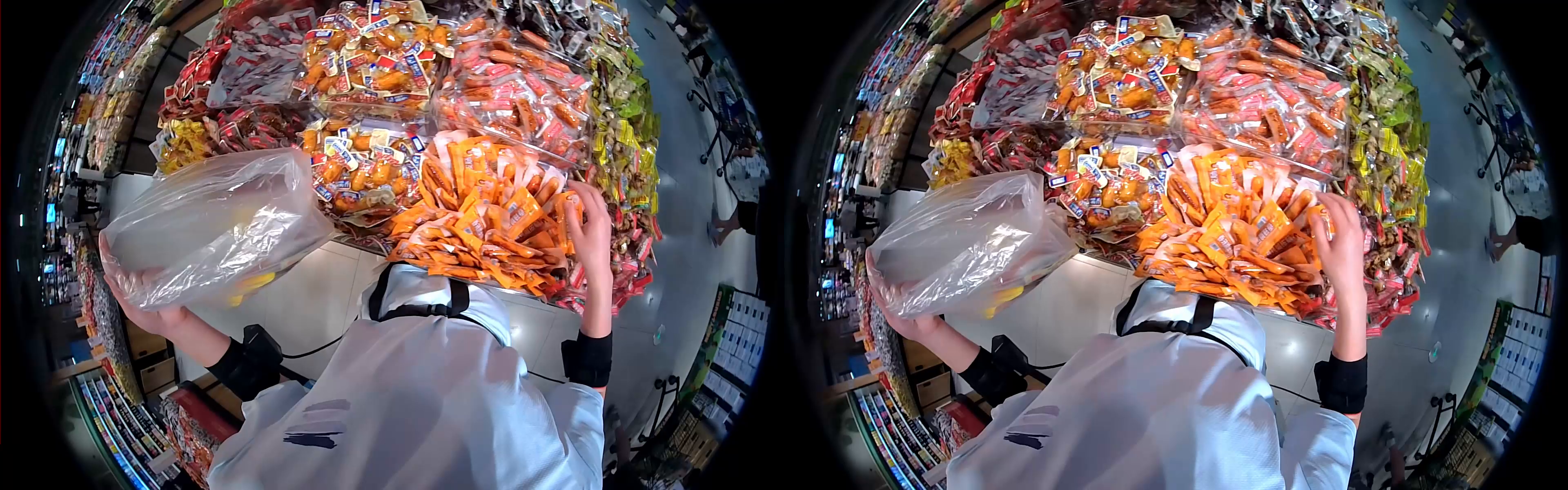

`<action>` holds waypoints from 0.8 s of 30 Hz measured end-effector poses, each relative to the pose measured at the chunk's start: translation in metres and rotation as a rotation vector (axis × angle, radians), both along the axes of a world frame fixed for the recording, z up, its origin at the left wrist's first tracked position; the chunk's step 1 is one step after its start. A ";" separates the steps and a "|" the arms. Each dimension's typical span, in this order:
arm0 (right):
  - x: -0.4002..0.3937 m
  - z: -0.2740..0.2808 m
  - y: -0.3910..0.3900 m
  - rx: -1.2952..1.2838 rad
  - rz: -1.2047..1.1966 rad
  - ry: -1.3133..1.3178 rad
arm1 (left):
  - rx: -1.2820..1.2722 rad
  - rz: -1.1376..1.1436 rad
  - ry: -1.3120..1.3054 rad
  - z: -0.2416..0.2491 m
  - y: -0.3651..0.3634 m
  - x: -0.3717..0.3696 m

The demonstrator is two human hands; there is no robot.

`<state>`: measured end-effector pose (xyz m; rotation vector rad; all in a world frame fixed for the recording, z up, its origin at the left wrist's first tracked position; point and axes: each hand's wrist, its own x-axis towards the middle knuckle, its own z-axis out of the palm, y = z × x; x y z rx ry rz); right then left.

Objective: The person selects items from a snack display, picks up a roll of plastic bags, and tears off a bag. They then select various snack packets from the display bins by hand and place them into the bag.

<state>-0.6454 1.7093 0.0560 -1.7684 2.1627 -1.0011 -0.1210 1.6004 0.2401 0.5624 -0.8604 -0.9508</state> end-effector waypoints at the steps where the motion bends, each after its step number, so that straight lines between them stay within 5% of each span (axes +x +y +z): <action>1: 0.019 0.004 -0.008 0.035 0.095 0.005 | 0.001 0.011 0.001 -0.003 0.000 0.013; 3: 0.058 0.006 -0.027 0.076 0.289 -0.035 | -0.131 -0.456 0.151 -0.016 -0.001 0.043; 6: 0.100 0.004 -0.053 0.186 0.495 0.024 | -0.103 -0.604 0.190 -0.020 0.006 0.059; 7: 0.108 0.005 -0.057 0.271 0.508 0.026 | -0.023 -0.461 0.095 -0.020 0.011 0.066; 9: 0.115 0.008 -0.057 0.274 0.495 0.057 | -0.100 -0.797 0.125 -0.032 0.001 0.091; 10: 0.120 0.015 -0.056 0.474 0.469 0.084 | -0.141 -1.166 0.183 -0.024 -0.011 0.074; 11: 0.124 0.019 -0.053 0.669 0.443 0.107 | -0.131 -1.170 0.205 -0.029 -0.013 0.083; 15: 0.129 -0.016 -0.026 0.502 0.309 0.099 | -0.007 -0.987 0.218 -0.038 -0.021 0.101; 17: 0.135 -0.022 -0.019 0.489 0.231 0.116 | 0.222 -0.061 -0.003 -0.031 -0.020 0.086; 18: 0.135 -0.029 -0.015 0.434 0.137 -0.137 | 0.000 -0.847 0.106 -0.044 -0.034 0.126; 19: 0.136 -0.036 -0.012 0.368 0.041 -0.387 | 0.001 -0.860 0.116 -0.046 -0.040 0.130; 21: 0.134 -0.044 -0.006 0.331 0.013 -0.376 | -0.065 -0.926 0.054 -0.049 -0.050 0.136; 22: 0.135 -0.044 -0.006 0.408 0.062 -0.208 | -0.012 -0.751 -0.063 -0.050 -0.052 0.143; 24: 0.134 -0.058 -0.001 0.365 0.073 0.027 | -0.046 -0.854 -0.043 -0.057 -0.068 0.155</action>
